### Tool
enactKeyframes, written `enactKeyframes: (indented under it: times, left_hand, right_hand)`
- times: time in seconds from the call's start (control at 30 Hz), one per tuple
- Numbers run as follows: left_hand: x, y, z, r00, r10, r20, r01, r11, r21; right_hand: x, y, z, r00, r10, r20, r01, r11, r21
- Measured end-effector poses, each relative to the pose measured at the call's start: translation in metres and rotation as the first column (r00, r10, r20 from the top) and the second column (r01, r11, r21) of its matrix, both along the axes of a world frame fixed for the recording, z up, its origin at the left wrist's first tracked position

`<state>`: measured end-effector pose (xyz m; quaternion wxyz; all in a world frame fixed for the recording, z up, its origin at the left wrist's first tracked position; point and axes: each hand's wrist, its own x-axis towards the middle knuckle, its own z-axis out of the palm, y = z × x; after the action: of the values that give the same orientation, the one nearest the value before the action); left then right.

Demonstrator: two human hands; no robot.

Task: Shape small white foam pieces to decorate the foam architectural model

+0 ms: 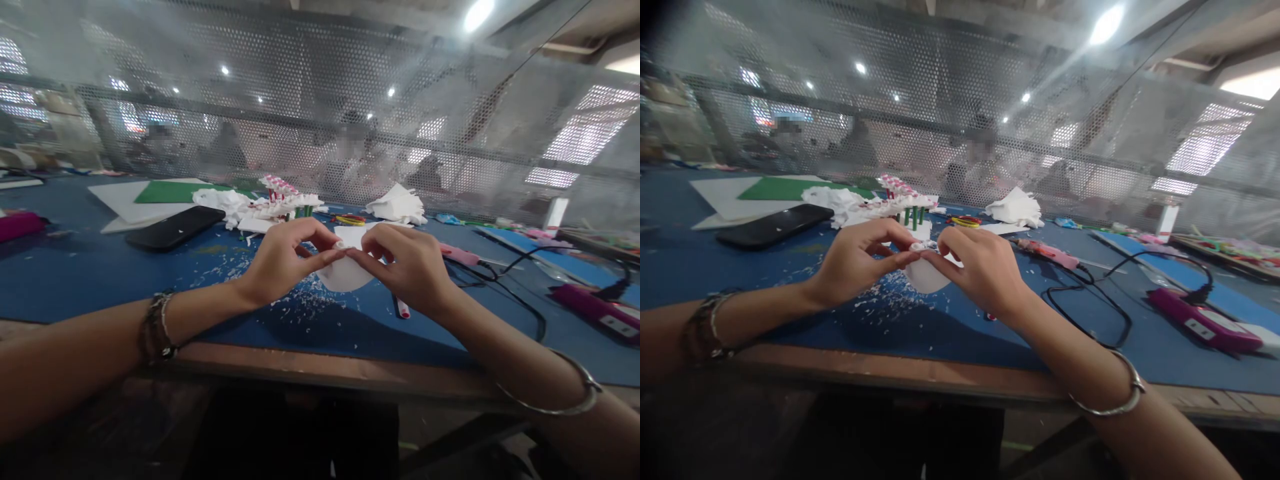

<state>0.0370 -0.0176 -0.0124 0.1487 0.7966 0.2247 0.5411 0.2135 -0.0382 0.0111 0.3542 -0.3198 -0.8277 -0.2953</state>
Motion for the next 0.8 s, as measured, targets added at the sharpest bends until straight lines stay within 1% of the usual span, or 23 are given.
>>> enactKeyframes:
  times: [0.43, 0.8]
  left_hand:
    - [-0.0016, 0.0009, 0.0005, 0.998, -0.051, -0.022, 0.052, 0.996, 0.069]
    - [-0.0029, 0.0036, 0.0016, 0.994, -0.042, -0.098, 0.063, 0.972, 0.227]
  right_hand:
    - [0.0005, -0.0027, 0.0013, 1.0, -0.006, 0.001, 0.006, 0.999, -0.047]
    - [0.0016, -0.0027, 0.0018, 0.999, 0.017, 0.051, -0.017, 1.0, 0.0]
